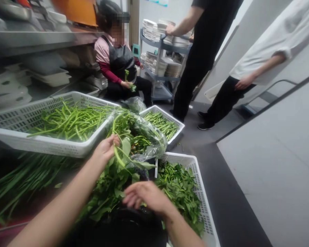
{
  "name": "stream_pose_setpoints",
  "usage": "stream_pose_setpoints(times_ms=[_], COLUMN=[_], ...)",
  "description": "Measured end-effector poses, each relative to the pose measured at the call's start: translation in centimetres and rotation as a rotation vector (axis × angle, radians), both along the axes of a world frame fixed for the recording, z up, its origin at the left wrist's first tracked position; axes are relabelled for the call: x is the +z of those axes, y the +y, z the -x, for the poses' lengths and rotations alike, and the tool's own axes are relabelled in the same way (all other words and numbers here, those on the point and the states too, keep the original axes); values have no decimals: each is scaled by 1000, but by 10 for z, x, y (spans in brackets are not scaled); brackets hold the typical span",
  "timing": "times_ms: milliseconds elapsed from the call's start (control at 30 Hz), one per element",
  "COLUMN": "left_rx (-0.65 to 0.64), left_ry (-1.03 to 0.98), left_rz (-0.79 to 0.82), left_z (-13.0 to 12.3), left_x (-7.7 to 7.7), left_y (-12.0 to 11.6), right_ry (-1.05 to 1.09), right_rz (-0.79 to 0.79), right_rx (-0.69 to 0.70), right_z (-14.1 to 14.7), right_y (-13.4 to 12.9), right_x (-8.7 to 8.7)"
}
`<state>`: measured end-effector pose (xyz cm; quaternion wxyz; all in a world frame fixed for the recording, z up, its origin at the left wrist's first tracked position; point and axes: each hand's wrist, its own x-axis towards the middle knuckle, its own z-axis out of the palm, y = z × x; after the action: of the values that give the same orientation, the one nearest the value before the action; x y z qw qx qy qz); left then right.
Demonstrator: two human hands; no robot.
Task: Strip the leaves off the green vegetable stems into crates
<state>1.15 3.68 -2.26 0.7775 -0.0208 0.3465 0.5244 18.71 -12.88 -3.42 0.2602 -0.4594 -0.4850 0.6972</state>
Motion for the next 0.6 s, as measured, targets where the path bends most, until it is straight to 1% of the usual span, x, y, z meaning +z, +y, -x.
stream_pose_setpoints(times_ms=[33, 100, 167, 233, 333, 400, 467, 500, 533, 600], left_rx=[-7, -21, -43, -82, -137, -150, -153, -137, -109, -61], left_ry=[22, 71, 118, 167, 265, 354, 443, 543, 694, 1101], left_rz=[-13, -43, -67, -79, -99, -127, -165, -216, -295, -507], left_z=[-1, -3, -5, -8, -15, -18, -15, -11, -5, 10], left_x=[0, -1, -3, -7, -14, -18, -18, -17, -15, -14], left_y=[-4, -14, -25, -35, -44, -46, -49, -52, -58, -76], right_ry=[106, 253, 373, 480, 533, 521, 512, 514, 519, 528], right_rz=[35, 176, 342, 463, 496, 483, 464, 457, 446, 406], right_rx=[4, -45, -70, -58, -110, -181, -263, -314, -373, -484], right_z=[18, 44, 58, 64, 72, 77, 83, 86, 89, 93], right_y=[5, 20, 36, 47, 53, 53, 53, 54, 56, 61], right_x=[-2, -10, -20, -28, -35, -39, -44, -47, -50, -55])
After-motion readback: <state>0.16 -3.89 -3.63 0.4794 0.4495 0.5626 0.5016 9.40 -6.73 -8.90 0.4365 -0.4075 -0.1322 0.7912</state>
